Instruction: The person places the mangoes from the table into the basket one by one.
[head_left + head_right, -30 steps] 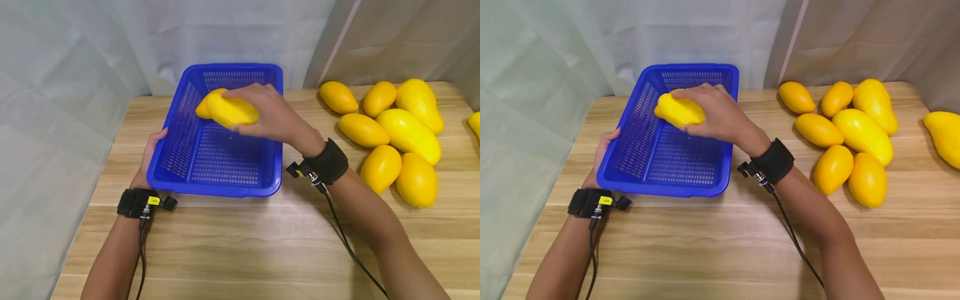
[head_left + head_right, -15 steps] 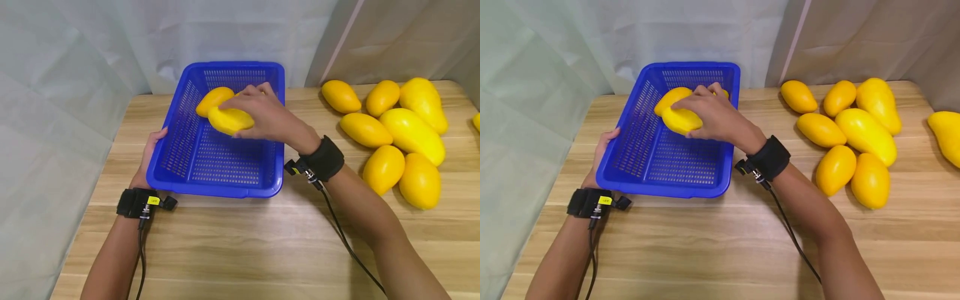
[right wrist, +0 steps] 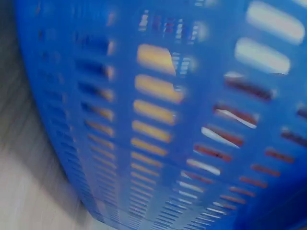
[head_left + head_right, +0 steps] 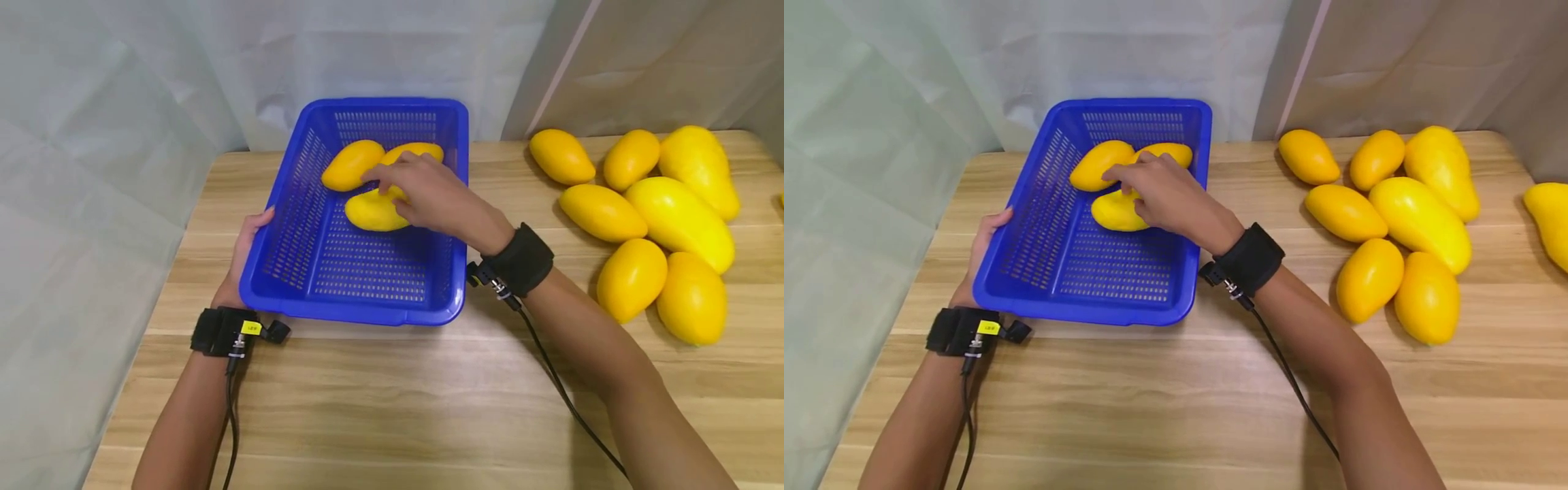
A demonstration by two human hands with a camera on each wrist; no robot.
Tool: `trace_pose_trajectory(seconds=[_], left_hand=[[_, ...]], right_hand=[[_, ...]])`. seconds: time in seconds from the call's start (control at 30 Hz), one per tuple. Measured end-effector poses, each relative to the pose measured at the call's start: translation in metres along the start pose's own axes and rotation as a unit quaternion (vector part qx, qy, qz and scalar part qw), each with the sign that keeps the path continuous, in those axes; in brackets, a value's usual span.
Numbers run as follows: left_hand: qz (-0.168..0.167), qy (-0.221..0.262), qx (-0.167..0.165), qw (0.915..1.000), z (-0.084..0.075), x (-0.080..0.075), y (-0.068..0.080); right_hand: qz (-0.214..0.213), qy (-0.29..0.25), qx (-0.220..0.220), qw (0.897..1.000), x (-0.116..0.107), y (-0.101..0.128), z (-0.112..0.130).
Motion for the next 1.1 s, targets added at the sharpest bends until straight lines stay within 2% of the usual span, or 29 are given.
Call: trace_pose_trajectory(seconds=[0.1,0.3,0.67,0.93,1.1], left_hand=[[0.005,0.002,-0.004,1.0000,0.000,0.000,0.000],[0.026,0.041,-0.003,0.9988,-0.004,0.002,-0.002],[0.024,0.053,-0.003,0.9983,-0.005,-0.006,-0.003],[-0.003,0.006,-0.019,0.9998,-0.001,-0.022,0.004],[-0.006,-0.002,-0.022,0.9997,0.003,-0.027,0.004]], right_hand=[[-0.003,0.010,0.013,1.000,0.000,0.000,-0.002],[-0.008,0.052,0.020,0.998,0.001,0.000,-0.003],[-0.026,0.082,0.071,0.994,0.003,-0.001,-0.010],[-0.022,0.079,0.066,0.994,0.015,-0.008,-0.005],[-0.049,0.048,0.039,0.997,0.013,-0.009,-0.003]])
Point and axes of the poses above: each hand's wrist, its own y-axis away from the middle knuckle, its own x-axis out of the palm, z = x × y, the point moved 10 cm from there along -y, towards the middle knuckle, and after that the axes turned 3 degrees about -z, right-handed, at the moved point
